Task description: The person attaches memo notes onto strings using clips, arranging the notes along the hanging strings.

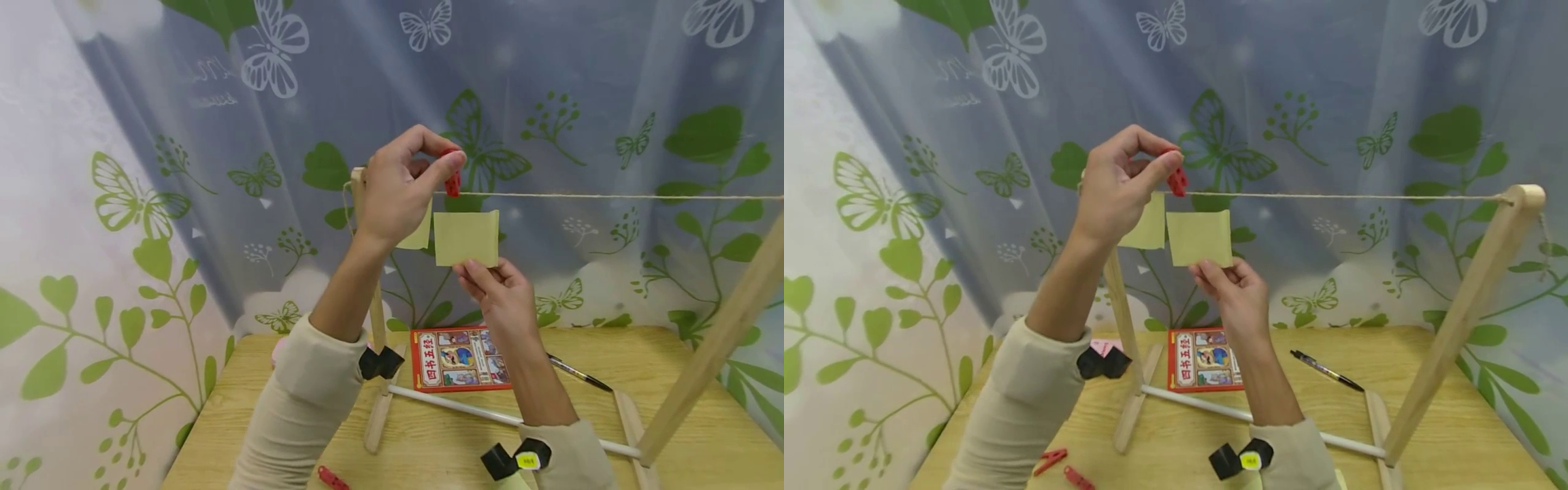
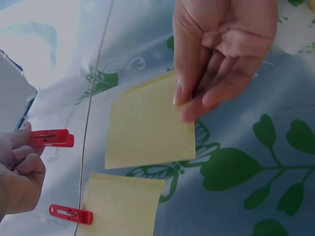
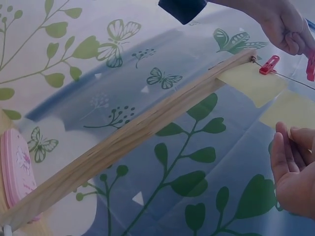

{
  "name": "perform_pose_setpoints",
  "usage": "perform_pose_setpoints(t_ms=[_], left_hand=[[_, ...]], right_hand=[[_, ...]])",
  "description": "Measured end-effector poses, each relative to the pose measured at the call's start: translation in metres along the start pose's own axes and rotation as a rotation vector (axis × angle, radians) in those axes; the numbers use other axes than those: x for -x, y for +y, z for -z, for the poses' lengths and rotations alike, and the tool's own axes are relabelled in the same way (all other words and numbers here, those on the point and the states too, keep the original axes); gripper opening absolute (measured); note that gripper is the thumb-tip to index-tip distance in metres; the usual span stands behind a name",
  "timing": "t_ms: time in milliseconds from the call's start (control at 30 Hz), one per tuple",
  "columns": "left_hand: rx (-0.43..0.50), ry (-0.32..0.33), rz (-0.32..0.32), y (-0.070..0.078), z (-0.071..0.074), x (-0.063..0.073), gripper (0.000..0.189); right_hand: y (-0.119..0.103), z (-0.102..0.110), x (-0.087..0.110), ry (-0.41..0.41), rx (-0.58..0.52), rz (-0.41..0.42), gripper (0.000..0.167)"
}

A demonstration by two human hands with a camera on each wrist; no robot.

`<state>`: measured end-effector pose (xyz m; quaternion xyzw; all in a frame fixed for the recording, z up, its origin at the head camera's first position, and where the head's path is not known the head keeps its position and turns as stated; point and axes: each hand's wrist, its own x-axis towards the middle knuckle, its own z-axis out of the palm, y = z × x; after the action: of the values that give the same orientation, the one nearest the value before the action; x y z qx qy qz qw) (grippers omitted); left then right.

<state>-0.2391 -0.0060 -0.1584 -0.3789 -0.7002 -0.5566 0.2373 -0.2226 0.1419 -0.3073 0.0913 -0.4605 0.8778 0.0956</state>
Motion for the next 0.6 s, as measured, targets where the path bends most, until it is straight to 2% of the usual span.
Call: perform_pose_setpoints(t_ms=[67,133,333,600], left_hand=[[0.038,0.014,0.008,0.001,-0.003,-0.001,0.013],[0.037,0.028,0.023,0.001,-0.005,-0.001,0.013],[-0.038,0.053,0.097,0.0,-0.009,0.0,0.012],[-0.103,0.071,0.125,-0.003,-0.016,0.001,0.014]], right_hand=[[-0.002,-0.001,-0.002,-0.005,-0.026,0.01,0.013],[-0.004,-0.003,-0.003,-0.001,-0.045,0.022,0.01],[-0.006,-0.007,-0.006,0.007,-0.078,0.048,0.004],[-0.006,-0.009,-0.009,0.007,-0.092,0.063,0.005]])
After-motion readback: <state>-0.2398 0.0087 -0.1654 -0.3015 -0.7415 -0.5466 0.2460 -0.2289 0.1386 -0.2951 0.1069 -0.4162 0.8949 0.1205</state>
